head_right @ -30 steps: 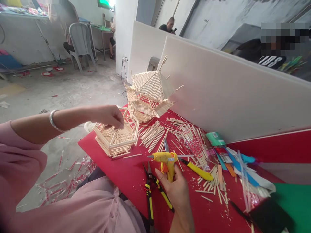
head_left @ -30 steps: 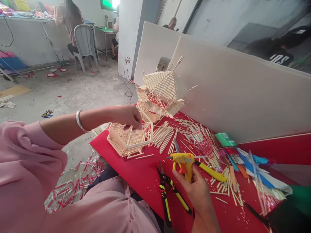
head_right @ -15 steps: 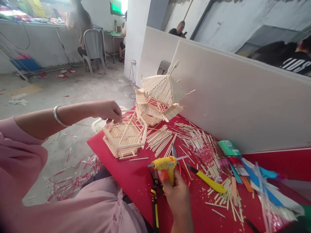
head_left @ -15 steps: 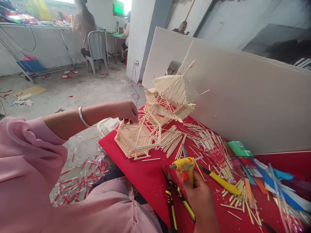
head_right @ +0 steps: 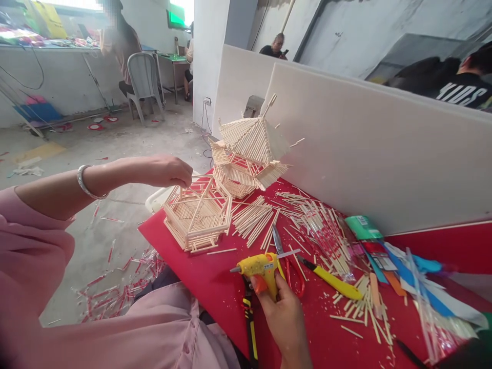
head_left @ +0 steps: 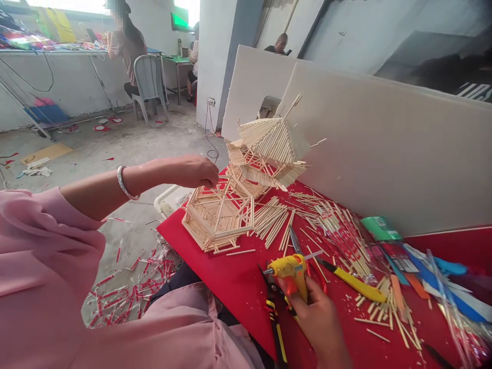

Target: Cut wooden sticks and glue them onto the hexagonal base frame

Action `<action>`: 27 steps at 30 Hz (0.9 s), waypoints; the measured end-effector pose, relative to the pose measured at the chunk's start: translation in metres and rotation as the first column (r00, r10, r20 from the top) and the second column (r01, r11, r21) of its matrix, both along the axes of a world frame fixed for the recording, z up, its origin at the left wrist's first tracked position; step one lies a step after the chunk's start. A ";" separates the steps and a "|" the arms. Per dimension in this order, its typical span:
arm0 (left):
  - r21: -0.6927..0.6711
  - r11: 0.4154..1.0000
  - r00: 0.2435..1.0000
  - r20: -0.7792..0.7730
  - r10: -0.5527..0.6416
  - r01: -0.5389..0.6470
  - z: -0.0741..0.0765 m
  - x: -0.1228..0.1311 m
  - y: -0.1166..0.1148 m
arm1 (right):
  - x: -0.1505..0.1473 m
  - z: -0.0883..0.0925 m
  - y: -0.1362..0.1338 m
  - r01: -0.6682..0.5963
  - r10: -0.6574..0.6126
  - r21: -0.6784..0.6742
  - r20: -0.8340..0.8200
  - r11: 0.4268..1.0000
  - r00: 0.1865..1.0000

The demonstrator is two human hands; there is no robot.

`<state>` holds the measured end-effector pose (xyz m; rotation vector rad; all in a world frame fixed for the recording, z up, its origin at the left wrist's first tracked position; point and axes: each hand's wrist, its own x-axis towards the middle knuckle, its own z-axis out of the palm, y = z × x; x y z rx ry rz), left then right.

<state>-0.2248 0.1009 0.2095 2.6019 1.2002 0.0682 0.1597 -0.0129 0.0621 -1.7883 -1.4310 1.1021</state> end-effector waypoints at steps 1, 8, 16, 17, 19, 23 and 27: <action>0.012 1.000 1.000 -0.005 0.002 -0.002 0.000 -0.004 0.003 | 0.000 -0.001 0.000 -0.004 0.004 0.000 -0.016 1.000 1.000; -0.084 0.994 0.997 -0.046 0.065 -0.069 -0.013 -0.016 -0.003 | -0.003 -0.005 0.000 -0.044 0.044 -0.004 -0.017 0.999 0.999; 0.006 0.999 0.996 0.077 0.046 -0.047 -0.018 -0.014 -0.020 | -0.012 0.003 -0.001 -0.074 0.073 -0.016 -0.027 0.997 0.997; 0.033 0.997 0.990 0.127 0.068 -0.073 -0.017 -0.011 -0.018 | -0.014 0.004 -0.001 -0.081 0.081 -0.013 -0.040 0.997 0.996; 0.017 0.983 0.961 0.212 0.176 -0.183 -0.017 -0.003 -0.012 | -0.016 0.004 -0.002 -0.096 0.095 -0.013 -0.055 0.995 0.994; -0.451 0.807 0.809 0.258 0.528 -0.382 -0.022 0.024 0.001 | -0.013 0.001 -0.006 -0.094 0.093 -0.018 -0.052 0.995 0.994; -0.785 0.548 0.672 0.240 0.701 -0.291 -0.034 0.055 0.006 | -0.007 -0.001 -0.010 -0.076 0.075 -0.017 -0.025 0.997 0.997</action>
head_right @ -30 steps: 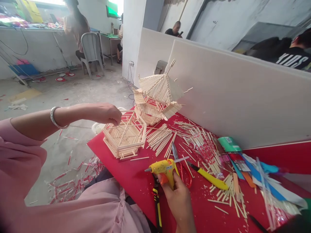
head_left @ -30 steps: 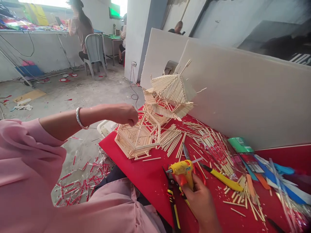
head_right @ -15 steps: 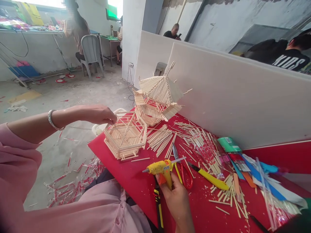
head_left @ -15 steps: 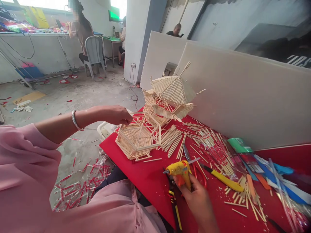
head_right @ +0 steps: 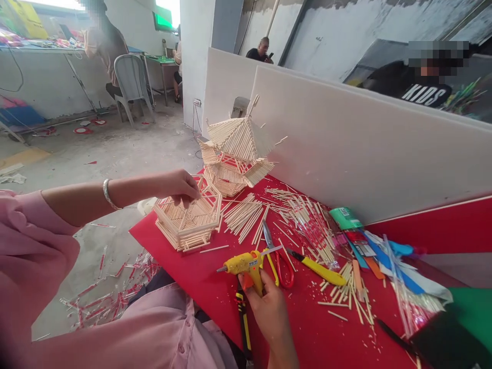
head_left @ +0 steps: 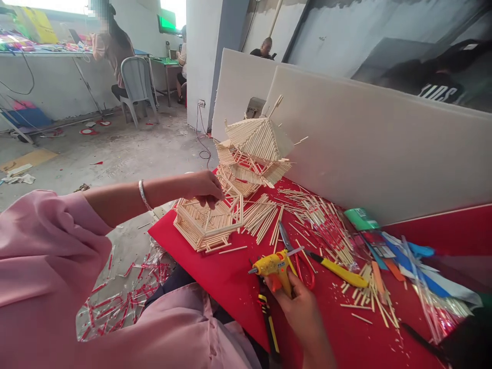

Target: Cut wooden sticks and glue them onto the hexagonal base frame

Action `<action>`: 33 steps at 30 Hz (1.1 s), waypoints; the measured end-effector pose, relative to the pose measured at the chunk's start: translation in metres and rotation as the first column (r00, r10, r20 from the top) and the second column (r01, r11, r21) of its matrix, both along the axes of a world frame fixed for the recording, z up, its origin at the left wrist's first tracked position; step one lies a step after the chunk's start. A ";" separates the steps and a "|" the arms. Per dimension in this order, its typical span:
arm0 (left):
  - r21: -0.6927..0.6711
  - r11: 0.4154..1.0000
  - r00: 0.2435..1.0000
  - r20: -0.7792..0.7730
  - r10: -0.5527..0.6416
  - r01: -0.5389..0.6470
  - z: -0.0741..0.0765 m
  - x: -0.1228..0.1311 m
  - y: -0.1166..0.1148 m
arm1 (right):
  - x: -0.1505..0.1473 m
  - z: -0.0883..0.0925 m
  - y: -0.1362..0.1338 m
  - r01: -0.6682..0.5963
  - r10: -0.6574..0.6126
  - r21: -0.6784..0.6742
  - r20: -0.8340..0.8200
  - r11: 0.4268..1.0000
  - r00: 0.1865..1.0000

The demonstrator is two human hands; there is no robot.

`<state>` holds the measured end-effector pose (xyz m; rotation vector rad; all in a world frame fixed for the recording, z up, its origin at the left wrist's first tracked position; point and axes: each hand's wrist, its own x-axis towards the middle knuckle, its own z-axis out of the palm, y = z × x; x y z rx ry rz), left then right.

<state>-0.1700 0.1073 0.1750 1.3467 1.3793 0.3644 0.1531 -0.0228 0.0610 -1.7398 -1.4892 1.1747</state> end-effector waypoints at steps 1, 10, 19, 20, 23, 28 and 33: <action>-0.038 0.999 1.000 0.020 0.015 -0.014 -0.003 0.007 0.000 | 0.002 0.000 -0.001 0.005 -0.005 0.001 0.005 1.000 1.000; -0.095 0.986 0.983 -0.132 0.128 -0.140 -0.006 0.044 0.005 | 0.010 -0.007 0.002 -0.002 0.002 0.011 -0.013 1.000 1.000; -0.178 0.961 0.966 -0.189 0.178 -0.212 -0.012 0.053 0.011 | 0.021 -0.015 0.003 -0.007 0.008 0.021 -0.072 1.000 0.997; -0.179 0.959 0.964 -0.191 0.184 -0.218 -0.012 0.054 0.012 | 0.023 -0.017 0.003 -0.009 0.010 0.013 -0.081 1.000 0.997; -0.191 0.957 0.964 -0.194 0.182 -0.219 -0.011 0.055 0.013 | 0.030 -0.025 0.004 -0.009 0.008 -0.010 -0.100 1.000 0.995; -0.222 0.958 0.972 -0.191 0.139 -0.180 -0.006 0.057 0.012 | 0.029 -0.020 0.012 0.022 -0.024 -0.017 -0.100 1.000 0.995; -0.216 0.966 0.982 -0.153 0.113 -0.145 -0.003 0.058 0.009 | 0.018 -0.012 0.016 -0.018 0.017 -0.007 -0.113 1.000 0.993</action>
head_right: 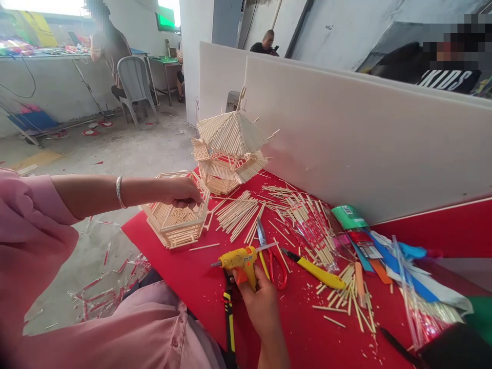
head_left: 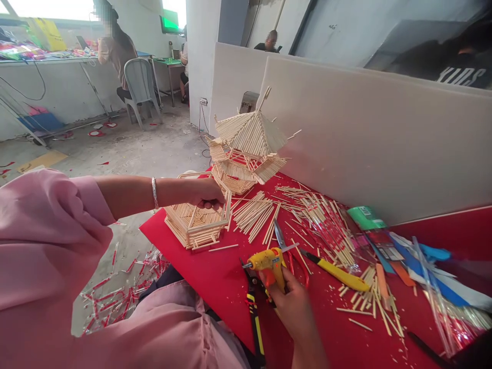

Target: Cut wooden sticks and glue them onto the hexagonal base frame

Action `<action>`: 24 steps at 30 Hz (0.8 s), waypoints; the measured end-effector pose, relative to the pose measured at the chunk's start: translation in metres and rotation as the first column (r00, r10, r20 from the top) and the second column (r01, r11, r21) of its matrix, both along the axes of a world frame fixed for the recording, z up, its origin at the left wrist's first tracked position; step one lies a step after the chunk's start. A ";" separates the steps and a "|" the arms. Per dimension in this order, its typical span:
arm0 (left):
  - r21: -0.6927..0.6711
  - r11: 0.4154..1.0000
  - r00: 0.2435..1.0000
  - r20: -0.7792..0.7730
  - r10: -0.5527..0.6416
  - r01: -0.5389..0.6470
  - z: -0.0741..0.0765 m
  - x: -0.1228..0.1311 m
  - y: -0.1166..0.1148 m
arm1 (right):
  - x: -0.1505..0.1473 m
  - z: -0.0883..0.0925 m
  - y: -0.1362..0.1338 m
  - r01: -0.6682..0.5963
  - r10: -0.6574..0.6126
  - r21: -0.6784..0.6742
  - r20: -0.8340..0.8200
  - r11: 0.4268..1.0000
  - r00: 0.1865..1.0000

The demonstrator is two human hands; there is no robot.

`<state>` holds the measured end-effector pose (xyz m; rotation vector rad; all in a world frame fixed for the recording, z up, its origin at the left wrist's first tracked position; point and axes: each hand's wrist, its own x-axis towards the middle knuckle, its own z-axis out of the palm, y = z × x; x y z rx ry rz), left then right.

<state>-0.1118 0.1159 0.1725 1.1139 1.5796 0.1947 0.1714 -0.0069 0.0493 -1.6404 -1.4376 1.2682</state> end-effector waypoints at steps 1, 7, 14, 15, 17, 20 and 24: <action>0.008 1.000 1.000 0.011 -0.004 0.003 0.000 0.000 0.000 | -0.002 0.000 0.000 -0.006 0.006 0.003 0.007 1.000 1.000; 0.010 1.000 0.999 0.048 -0.007 0.007 -0.003 -0.003 0.001 | -0.005 0.002 0.001 -0.004 0.004 0.008 0.038 1.000 0.999; 0.029 0.999 1.000 0.012 0.021 -0.021 -0.002 -0.001 -0.001 | 0.000 -0.005 0.001 0.004 -0.004 0.009 0.016 1.000 1.000; 0.032 0.999 1.000 0.012 0.019 -0.020 -0.002 -0.001 -0.001 | 0.000 -0.006 0.000 0.005 -0.005 0.005 0.012 1.000 1.000; 0.033 0.999 1.000 0.016 0.013 -0.014 -0.002 -0.001 -0.001 | 0.000 -0.008 -0.001 0.006 -0.006 0.005 0.009 1.000 1.000; 0.035 0.999 1.000 0.025 0.003 -0.004 -0.004 -0.002 0.000 | 0.000 -0.010 -0.002 0.002 -0.003 0.011 0.021 1.000 1.000; 0.049 0.999 0.999 0.034 0.017 -0.019 -0.006 -0.002 0.000 | 0.002 -0.010 -0.003 0.013 -0.013 0.004 0.009 1.000 1.000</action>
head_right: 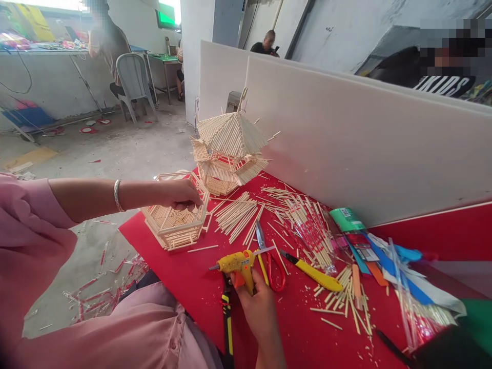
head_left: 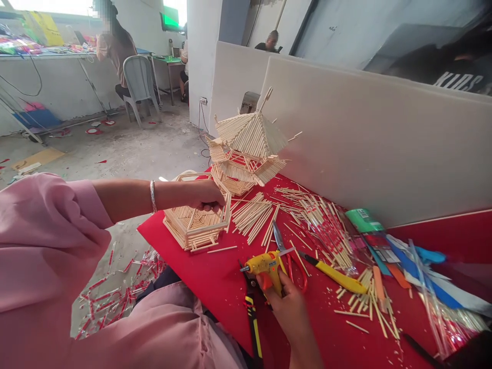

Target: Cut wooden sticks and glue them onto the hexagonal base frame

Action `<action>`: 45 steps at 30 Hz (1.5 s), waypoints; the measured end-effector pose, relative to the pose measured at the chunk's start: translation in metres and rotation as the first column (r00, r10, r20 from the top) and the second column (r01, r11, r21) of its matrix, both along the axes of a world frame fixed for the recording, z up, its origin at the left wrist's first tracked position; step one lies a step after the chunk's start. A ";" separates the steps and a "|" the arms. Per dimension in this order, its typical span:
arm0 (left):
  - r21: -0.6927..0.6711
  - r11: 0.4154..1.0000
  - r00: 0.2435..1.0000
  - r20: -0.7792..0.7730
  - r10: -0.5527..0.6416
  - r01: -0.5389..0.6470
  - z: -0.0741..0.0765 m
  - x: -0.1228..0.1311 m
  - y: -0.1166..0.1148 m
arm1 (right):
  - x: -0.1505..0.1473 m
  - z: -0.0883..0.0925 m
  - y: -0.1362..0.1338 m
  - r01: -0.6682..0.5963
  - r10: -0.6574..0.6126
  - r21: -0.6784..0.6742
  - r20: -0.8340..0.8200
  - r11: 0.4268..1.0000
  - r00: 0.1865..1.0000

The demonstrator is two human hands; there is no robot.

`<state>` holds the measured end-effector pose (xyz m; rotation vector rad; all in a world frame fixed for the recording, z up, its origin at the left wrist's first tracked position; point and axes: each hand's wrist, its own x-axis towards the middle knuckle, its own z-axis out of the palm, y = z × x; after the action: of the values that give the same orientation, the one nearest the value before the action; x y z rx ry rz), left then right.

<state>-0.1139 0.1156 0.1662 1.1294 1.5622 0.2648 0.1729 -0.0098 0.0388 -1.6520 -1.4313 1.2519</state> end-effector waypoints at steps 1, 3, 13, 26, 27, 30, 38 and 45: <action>0.003 1.000 1.000 0.000 0.003 -0.003 0.000 0.000 0.000 | 0.001 0.000 0.000 -0.002 0.002 -0.004 -0.006 1.000 1.000; 0.017 1.000 1.000 -0.001 0.005 -0.005 0.000 0.001 -0.001 | 0.002 0.000 -0.001 -0.011 0.011 -0.006 -0.006 1.000 1.000; 0.081 0.977 0.980 0.052 0.194 -0.198 0.012 -0.032 -0.001 | 0.002 0.004 -0.003 -0.022 0.022 -0.005 0.031 1.000 0.999; -0.031 0.941 0.937 0.084 0.339 -0.338 -0.005 -0.028 0.020 | -0.005 0.006 -0.004 -0.015 0.016 0.016 -0.046 1.000 0.999; -0.031 0.940 0.937 0.078 0.340 -0.339 -0.005 -0.027 0.020 | -0.003 0.006 -0.005 -0.017 0.017 0.008 -0.053 1.000 0.998; -0.023 0.942 0.940 0.066 0.336 -0.335 -0.008 -0.029 0.022 | 0.005 0.002 -0.006 -0.008 0.008 0.002 -0.055 1.000 0.998; -0.069 0.943 0.944 0.036 0.327 -0.324 -0.021 -0.035 0.036 | 0.017 -0.010 -0.003 -0.032 0.031 -0.017 -0.084 0.999 0.996; -0.107 0.926 0.928 0.052 0.369 -0.362 -0.021 -0.034 0.037 | 0.013 -0.002 -0.003 -0.021 0.016 -0.039 -0.112 0.999 0.994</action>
<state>-0.1476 0.1529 0.1455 0.7389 1.6972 0.4693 0.1859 -0.0126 0.0370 -1.5715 -1.3649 1.3698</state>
